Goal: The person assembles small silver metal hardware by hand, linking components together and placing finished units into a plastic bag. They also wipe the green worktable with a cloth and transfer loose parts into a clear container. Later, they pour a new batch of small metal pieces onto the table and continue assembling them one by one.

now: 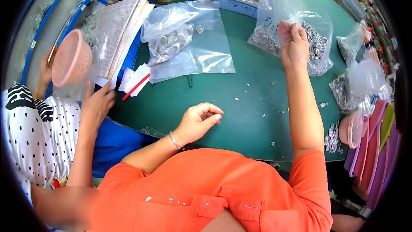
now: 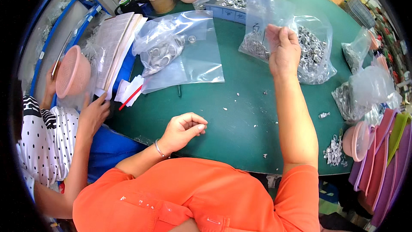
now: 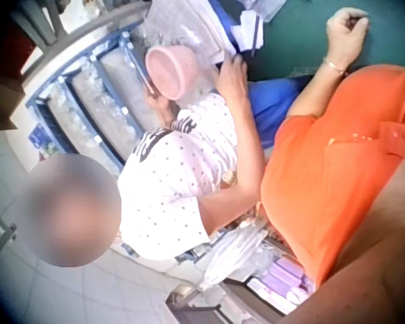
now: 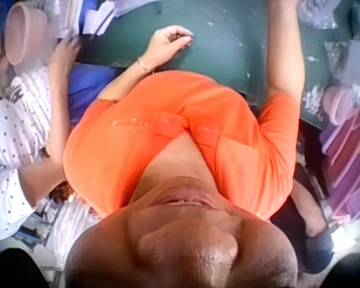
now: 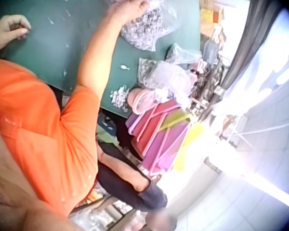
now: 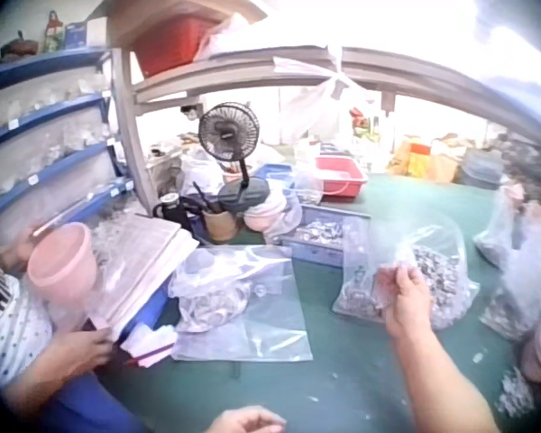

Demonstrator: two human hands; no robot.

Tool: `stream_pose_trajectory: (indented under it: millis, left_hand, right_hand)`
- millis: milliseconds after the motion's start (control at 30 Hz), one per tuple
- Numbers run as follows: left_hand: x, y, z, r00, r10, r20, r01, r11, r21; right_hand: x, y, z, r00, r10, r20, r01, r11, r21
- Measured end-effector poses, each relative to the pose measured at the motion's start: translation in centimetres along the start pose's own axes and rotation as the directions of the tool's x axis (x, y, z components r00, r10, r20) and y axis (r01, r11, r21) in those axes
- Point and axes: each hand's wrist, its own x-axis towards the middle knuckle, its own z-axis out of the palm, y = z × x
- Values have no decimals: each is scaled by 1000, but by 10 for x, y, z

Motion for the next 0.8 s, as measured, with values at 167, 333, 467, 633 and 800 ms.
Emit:
stream_pose_trajectory:
  millis: [167,333,467,633,800]
  left_hand:
    - [1,-6,-6,1000,17,-6,-17,999,-37]
    - [7,-11,-15,999,17,-30,-19,998,-52]
    - [38,12,-22,899,437,15,-410,832,374]
    - [131,40,-45,716,696,49,-528,494,690]
    - [213,9,-75,735,676,-59,-51,142,989]
  right_hand:
    - [17,43,-47,981,170,-93,-193,811,-553]
    - [-38,47,-73,995,77,63,22,447,-894]
    - [-94,35,-86,883,162,440,398,236,-886]
    - [-148,8,-53,747,339,573,437,399,-806]
    - [-179,-9,-30,816,258,518,405,384,-830]
